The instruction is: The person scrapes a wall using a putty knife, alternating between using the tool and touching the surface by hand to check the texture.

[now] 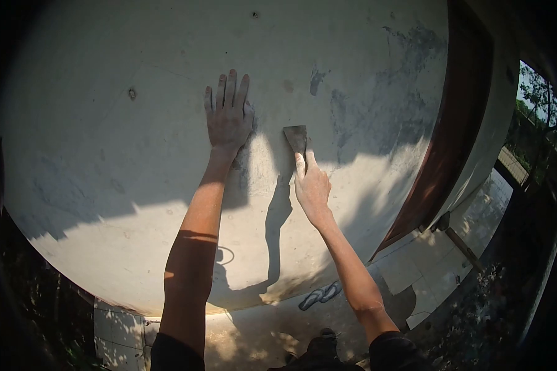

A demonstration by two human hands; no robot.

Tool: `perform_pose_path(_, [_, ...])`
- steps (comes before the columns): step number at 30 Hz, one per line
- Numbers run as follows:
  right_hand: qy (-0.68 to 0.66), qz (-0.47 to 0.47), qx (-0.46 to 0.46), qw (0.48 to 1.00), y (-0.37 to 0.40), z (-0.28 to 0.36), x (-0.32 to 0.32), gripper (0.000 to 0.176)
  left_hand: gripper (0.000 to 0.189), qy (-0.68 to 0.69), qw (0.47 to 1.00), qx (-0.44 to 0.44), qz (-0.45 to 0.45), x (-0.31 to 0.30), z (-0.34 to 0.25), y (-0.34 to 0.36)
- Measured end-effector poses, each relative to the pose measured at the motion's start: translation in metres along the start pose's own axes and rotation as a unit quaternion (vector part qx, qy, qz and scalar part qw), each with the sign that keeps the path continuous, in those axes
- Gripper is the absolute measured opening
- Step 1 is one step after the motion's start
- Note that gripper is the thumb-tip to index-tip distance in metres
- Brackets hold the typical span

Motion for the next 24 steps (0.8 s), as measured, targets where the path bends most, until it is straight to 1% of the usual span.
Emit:
perform_pose_path(1, [-0.05, -0.022, 0.017, 0.998, -0.005, -0.01, -0.001, 0.039, 0.061, 0.001, 1.0, 0.001, 0.001, 0.0, 0.0, 0.0])
perform_pose_path(2, [-0.025, -0.059, -0.013, 0.998, -0.01, -0.018, 0.002, 0.044, 0.061, 0.0, 1.0, -0.001, 0.007, 0.0, 0.001, 0.001])
perform_pose_path(3, [-0.025, -0.06, -0.012, 0.998, -0.015, -0.029, 0.011, 0.044, 0.061, -0.001, 1.0, -0.002, 0.012, 0.0, 0.0, 0.0])
perform_pose_path(5, [-0.149, 0.035, 0.052, 0.987, -0.023, -0.041, 0.031, 0.05, 0.061, 0.0, 1.0, -0.001, 0.008, 0.0, 0.0, 0.0])
perform_pose_path(6, [-0.15, 0.035, 0.053, 0.987, -0.024, -0.044, 0.032, 0.05, 0.061, 0.0, 1.0, 0.0, 0.005, 0.0, 0.0, 0.0])
perform_pose_path(7, [-0.283, 0.096, 0.102, 0.949, -0.019, -0.033, 0.03, 0.05, 0.061, -0.001, 1.0, 0.001, 0.007, 0.0, 0.001, 0.0])
perform_pose_path(8, [-0.408, 0.153, 0.149, 0.888, -0.014, -0.021, 0.031, 0.05, 0.061, -0.001, 1.0, 0.003, 0.006, 0.0, 0.001, 0.0])
perform_pose_path(9, [-0.407, 0.152, 0.151, 0.888, -0.015, -0.017, 0.025, 0.05, 0.061, 0.0, 1.0, 0.003, 0.004, 0.0, 0.0, 0.0])
perform_pose_path(11, [-0.424, 0.199, 0.229, 0.853, -0.013, -0.016, 0.026, 0.048, 0.062, -0.001, 1.0, 0.003, 0.006, 0.0, 0.0, 0.0])
perform_pose_path(12, [-0.424, 0.199, 0.247, 0.848, -0.013, -0.012, 0.021, 0.047, 0.062, -0.005, 1.0, 0.004, 0.006, 0.0, 0.0, 0.0])
perform_pose_path(15, [-0.412, 0.198, 0.26, 0.851, -0.016, -0.008, 0.012, 0.046, 0.062, 0.003, 1.0, -0.002, 0.011, 0.001, 0.001, 0.0])
perform_pose_path(16, [-0.411, 0.197, 0.263, 0.851, -0.016, -0.012, 0.015, 0.046, 0.062, 0.006, 1.0, -0.001, 0.013, 0.001, 0.001, 0.0])
perform_pose_path(18, [-0.368, 0.165, 0.22, 0.889, -0.021, -0.019, 0.014, 0.046, 0.062, -0.002, 1.0, -0.001, 0.009, 0.0, 0.001, 0.0])
perform_pose_path(21, [-0.387, 0.172, 0.216, 0.88, -0.023, -0.02, 0.017, 0.046, 0.062, -0.008, 1.0, -0.004, 0.021, 0.002, 0.001, 0.0])
perform_pose_path(22, [-0.408, 0.183, 0.216, 0.868, -0.022, -0.018, 0.017, 0.047, 0.062, -0.007, 1.0, -0.003, 0.023, 0.002, 0.002, 0.001])
perform_pose_path(24, [-0.404, 0.173, 0.215, 0.872, -0.021, -0.02, 0.019, 0.048, 0.062, -0.03, 0.999, -0.004, 0.029, 0.003, 0.001, 0.0])
Point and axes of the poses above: each hand's wrist, its own y-axis away from the middle knuckle, its own x-axis out of the palm, z = x × y, the point moved 8 cm from there along -y, towards the middle knuckle, and after that the axes turned 2 degrees about y, right-handed, at the moved point
